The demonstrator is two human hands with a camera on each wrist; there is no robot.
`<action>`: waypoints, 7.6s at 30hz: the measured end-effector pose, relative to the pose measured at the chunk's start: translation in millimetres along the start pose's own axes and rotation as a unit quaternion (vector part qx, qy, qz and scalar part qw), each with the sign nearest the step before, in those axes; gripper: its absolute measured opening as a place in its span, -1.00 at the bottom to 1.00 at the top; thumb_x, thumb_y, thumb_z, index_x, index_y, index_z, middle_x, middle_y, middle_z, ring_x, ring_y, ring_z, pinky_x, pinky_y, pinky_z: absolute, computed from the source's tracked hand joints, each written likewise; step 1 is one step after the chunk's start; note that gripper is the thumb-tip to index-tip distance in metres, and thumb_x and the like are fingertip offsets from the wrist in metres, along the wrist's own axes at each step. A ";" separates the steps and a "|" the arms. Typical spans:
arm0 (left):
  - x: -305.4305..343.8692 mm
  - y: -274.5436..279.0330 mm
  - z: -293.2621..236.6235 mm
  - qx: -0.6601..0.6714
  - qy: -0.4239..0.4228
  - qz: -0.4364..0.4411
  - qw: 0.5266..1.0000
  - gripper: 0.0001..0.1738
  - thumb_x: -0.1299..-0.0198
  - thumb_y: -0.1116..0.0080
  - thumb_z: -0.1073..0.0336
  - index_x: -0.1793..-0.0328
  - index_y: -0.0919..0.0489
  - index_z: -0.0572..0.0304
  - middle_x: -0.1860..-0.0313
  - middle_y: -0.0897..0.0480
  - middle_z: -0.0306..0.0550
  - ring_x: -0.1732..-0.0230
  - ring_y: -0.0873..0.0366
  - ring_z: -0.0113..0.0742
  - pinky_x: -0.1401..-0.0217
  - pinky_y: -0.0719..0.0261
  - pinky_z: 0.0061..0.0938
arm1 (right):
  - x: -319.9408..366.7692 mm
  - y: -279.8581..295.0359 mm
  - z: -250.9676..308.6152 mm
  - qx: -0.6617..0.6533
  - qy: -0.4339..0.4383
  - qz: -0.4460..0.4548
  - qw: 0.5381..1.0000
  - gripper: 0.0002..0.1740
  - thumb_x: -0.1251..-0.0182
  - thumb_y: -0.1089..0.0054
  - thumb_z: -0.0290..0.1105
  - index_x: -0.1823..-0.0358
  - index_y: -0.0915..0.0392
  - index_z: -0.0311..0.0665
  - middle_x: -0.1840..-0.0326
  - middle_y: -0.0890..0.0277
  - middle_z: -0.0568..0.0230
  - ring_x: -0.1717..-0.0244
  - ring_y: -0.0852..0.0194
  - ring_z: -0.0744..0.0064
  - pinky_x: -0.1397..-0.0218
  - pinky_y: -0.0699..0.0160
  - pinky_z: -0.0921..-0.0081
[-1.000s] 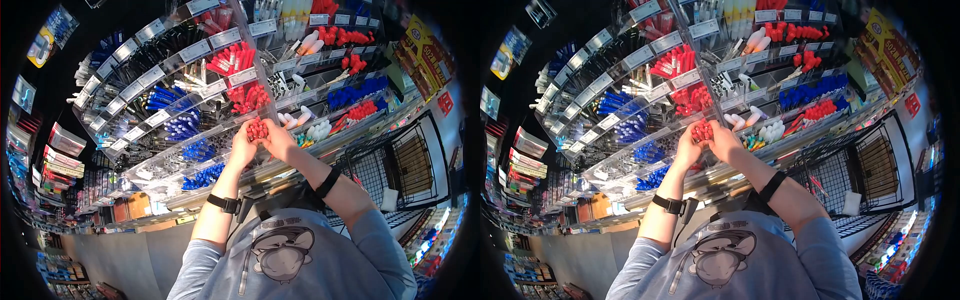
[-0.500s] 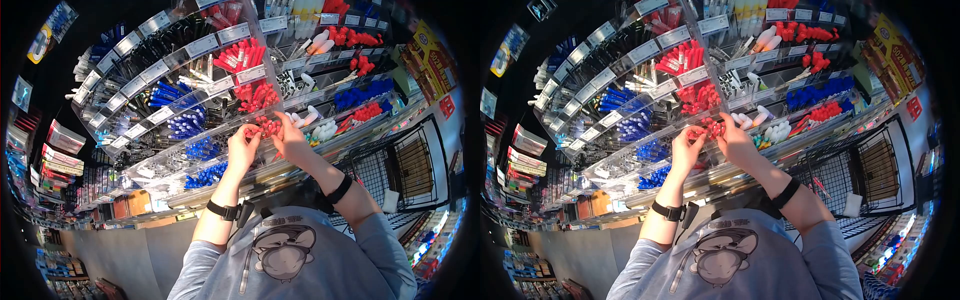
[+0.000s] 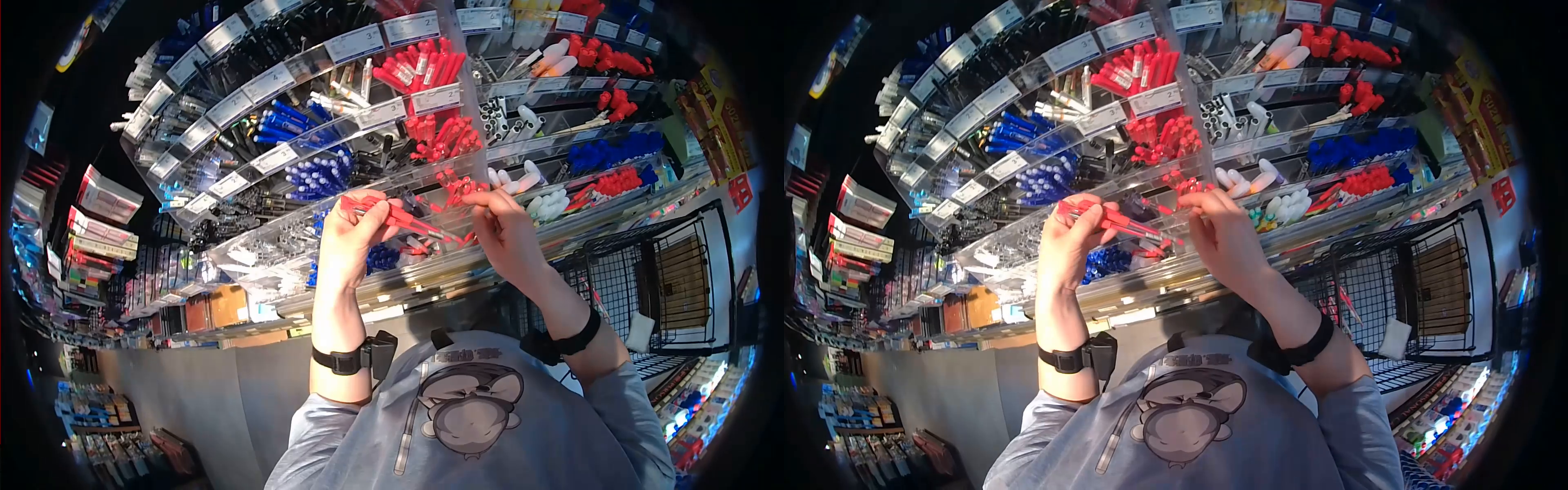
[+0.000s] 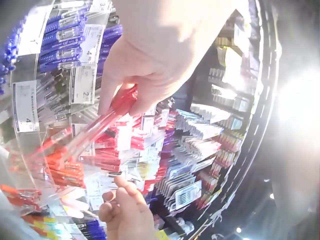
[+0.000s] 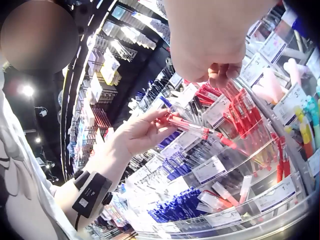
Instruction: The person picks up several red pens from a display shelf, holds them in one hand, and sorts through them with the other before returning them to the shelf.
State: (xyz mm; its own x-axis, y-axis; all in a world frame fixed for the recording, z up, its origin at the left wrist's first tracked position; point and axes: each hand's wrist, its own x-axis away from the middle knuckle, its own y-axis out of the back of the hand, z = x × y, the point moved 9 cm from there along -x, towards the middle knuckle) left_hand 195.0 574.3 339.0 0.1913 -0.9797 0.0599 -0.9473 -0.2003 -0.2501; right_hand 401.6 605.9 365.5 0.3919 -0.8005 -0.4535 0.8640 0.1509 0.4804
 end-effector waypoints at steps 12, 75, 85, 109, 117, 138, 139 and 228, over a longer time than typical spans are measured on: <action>30.4 -7.4 8.5 0.182 0.055 0.061 0.980 -0.72 -0.19 -0.11 0.46 -0.04 -0.42 0.26 0.05 -0.58 0.17 0.07 -0.61 -0.15 0.05 -0.67 -0.35 | 49.7 -65.2 10.8 -0.476 -0.315 0.301 0.764 -0.60 -0.46 0.20 -0.25 -0.23 -0.29 -0.24 0.32 -0.43 0.35 0.56 -0.31 0.65 0.52 -0.26 0.71; 109.8 -13.4 -36.9 -0.030 -0.135 -0.037 0.990 -0.82 -0.09 -0.26 0.41 0.20 -0.60 0.36 0.35 -0.66 0.03 0.33 -0.63 -0.31 0.22 -0.61 -0.47 | 54.3 -1.7 76.9 -0.226 -0.052 0.036 0.972 -0.74 -0.22 -0.19 -0.42 0.08 -0.49 -0.33 0.24 -0.52 0.28 0.41 -0.45 0.65 0.31 -0.41 0.69; 85.0 -51.1 60.7 -0.362 -0.041 0.152 0.919 -0.88 0.00 -0.33 0.42 0.33 -0.67 0.28 0.52 -0.65 -0.27 0.45 -0.44 -0.68 0.36 -0.45 -0.63 | 69.4 -50.6 22.7 -0.090 -0.099 0.153 0.979 -0.74 -0.07 -0.27 -0.40 0.22 -0.55 -0.34 0.36 -0.44 0.18 0.53 -0.38 0.50 0.40 -0.36 0.58; 64.8 7.4 89.6 -0.298 0.028 0.035 0.953 -0.75 -0.03 -0.33 0.30 0.21 -0.64 0.31 0.48 -0.65 -0.18 0.45 -0.51 -0.56 0.33 -0.47 -0.58 | 38.4 -50.3 -80.2 0.257 -0.105 -0.002 0.961 -0.82 -0.12 -0.22 -0.36 0.29 -0.50 -0.28 0.45 -0.53 0.04 0.41 -0.54 0.06 0.34 -0.48 0.26; 70.3 -36.1 101.9 -0.113 0.156 0.204 0.960 -0.86 -0.10 -0.24 0.39 0.23 -0.60 0.27 0.38 -0.66 -0.10 0.36 -0.62 -0.43 0.35 -0.57 -0.62 | 45.6 -92.8 -3.5 -0.113 -0.125 0.245 0.955 -0.75 -0.22 -0.21 -0.34 0.16 -0.54 -0.34 0.48 -0.47 0.48 0.51 -0.31 0.78 0.45 -0.33 0.74; 93.7 -0.8 5.1 0.177 -0.066 -0.057 0.980 -0.57 -0.23 -0.08 0.04 0.08 -0.50 0.33 0.21 -0.58 0.02 0.17 -0.63 -0.13 0.18 -0.72 -0.41 | 53.9 -32.4 47.4 -0.337 -0.136 0.127 0.923 -0.80 -0.21 -0.16 -0.56 0.12 -0.48 -0.36 0.29 -0.42 0.45 0.28 -0.37 0.74 0.18 -0.41 0.73; 94.6 -1.9 2.7 0.170 -0.079 -0.046 0.981 -0.57 -0.24 -0.06 0.05 0.04 -0.48 0.34 0.21 -0.57 0.01 0.17 -0.63 -0.14 0.16 -0.71 -0.41 | 53.3 -29.4 48.1 -0.364 -0.135 0.109 0.915 -0.81 -0.21 -0.14 -0.59 0.13 -0.48 -0.38 0.26 -0.44 0.43 0.24 -0.39 0.72 0.13 -0.43 0.72; 54.2 35.7 91.3 0.168 0.075 -0.161 0.970 -0.63 -0.20 -0.13 -0.01 0.27 -0.50 0.18 0.42 -0.58 -0.16 0.43 -0.57 -0.41 0.37 -0.66 -0.55 | 53.5 -56.6 -33.6 -0.005 -0.046 0.102 0.994 -0.80 -0.22 -0.11 -0.45 0.13 -0.44 -0.29 0.41 -0.51 0.23 0.35 -0.55 0.40 0.29 -0.49 0.46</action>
State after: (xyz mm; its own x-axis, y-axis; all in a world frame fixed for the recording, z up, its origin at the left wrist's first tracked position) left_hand 195.0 513.3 245.1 0.4000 -0.8589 0.3199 -0.7033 -0.5115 -0.4938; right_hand 384.3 574.0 288.8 0.5294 -0.8018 -0.2771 0.7728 0.3211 0.5475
